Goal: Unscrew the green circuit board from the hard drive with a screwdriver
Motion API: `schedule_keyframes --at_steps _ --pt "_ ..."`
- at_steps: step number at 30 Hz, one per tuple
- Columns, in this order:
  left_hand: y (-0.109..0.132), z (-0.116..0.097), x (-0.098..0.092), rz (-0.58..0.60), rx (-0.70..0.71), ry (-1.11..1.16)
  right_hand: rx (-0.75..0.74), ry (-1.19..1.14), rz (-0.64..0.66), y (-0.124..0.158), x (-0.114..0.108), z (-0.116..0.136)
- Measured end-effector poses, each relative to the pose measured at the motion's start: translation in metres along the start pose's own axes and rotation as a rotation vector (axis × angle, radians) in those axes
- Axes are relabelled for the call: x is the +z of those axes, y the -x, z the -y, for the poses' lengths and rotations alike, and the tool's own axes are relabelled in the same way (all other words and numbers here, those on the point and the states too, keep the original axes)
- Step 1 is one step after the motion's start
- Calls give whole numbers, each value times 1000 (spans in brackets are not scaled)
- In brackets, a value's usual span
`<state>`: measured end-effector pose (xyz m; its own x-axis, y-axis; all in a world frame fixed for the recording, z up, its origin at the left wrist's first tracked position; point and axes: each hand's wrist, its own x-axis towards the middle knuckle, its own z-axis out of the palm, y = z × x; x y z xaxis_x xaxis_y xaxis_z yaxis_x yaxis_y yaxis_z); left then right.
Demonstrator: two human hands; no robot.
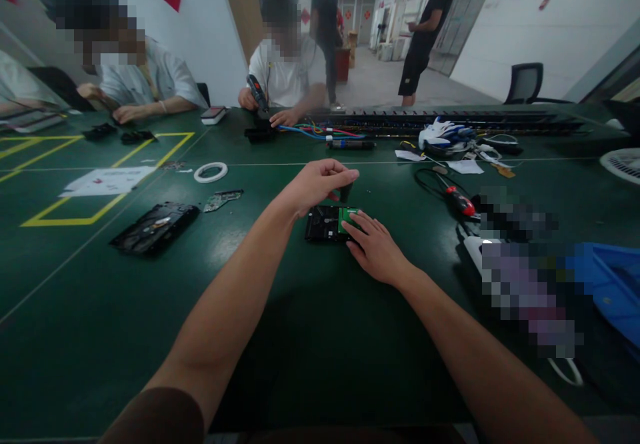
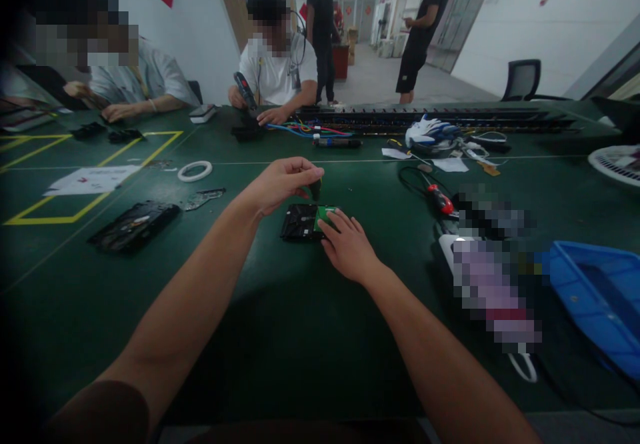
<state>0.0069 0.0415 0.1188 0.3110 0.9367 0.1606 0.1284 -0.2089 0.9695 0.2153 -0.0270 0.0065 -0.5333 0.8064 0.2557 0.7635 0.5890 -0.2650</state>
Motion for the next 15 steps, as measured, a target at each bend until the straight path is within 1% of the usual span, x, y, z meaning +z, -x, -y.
schedule_keyframes --at_steps 4,6,9,11,15 --pt "-1 1 2 -16 10 18 1 3 4 0 -1 1" --pt "-1 1 3 2 13 70 2 9 6 0 -2 3" --pt "0 1 3 64 34 167 0 15 6 0 -1 4" --pt "1 1 4 87 52 192 -4 18 5 0 -1 3" --pt "0 4 6 76 30 199 -5 21 6 0 -1 2"
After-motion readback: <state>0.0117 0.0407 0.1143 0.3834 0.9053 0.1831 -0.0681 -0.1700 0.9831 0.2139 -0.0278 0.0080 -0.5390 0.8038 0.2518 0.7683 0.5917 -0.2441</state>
